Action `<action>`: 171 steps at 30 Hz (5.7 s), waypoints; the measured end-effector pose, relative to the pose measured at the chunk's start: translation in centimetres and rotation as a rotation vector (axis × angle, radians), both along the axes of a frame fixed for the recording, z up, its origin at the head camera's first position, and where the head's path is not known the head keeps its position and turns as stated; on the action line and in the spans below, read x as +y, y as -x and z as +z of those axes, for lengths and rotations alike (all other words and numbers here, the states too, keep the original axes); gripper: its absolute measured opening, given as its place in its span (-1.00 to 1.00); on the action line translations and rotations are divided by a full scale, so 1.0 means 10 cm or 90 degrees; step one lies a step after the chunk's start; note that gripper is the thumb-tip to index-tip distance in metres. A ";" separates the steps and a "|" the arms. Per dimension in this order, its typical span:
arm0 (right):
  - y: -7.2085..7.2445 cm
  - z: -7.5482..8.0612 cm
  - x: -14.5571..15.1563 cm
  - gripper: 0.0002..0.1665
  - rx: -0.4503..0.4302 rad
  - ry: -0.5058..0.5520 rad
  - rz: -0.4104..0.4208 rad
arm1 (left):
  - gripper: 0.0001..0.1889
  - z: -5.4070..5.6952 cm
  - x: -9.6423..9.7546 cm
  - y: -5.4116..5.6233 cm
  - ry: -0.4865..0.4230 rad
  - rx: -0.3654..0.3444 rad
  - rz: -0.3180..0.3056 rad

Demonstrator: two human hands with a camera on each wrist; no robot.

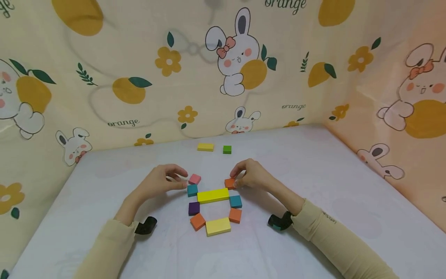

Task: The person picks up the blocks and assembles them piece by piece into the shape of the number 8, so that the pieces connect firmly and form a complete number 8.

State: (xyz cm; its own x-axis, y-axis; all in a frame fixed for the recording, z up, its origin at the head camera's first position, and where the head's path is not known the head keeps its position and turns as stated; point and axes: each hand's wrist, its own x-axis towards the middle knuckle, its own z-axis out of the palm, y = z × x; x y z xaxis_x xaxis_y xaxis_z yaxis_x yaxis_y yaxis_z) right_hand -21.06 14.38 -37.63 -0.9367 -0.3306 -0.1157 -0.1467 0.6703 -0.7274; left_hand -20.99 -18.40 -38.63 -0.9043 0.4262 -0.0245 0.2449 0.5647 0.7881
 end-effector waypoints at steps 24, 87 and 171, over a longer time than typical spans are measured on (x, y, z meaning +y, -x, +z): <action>-0.01 0.01 -0.01 -0.73 0.015 -0.012 0.007 | -0.64 -0.01 0.10 -0.11 -0.004 0.017 -0.044; 1.20 0.04 0.12 -0.58 0.066 0.108 -0.030 | -0.67 -0.08 0.10 -0.07 0.015 0.000 -0.027; 0.71 0.09 -0.04 -0.71 0.019 0.053 0.236 | -0.67 -0.06 0.08 -0.04 0.016 -0.027 -0.033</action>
State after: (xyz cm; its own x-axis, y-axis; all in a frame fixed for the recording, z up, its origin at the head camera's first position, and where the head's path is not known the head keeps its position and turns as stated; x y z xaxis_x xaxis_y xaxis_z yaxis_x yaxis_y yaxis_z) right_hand -28.16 14.02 -36.73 -0.7540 -0.6551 -0.0485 -0.3904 0.5062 -0.7690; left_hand -20.63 -17.56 -39.22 -0.8786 0.4719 -0.0731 0.2419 0.5718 0.7839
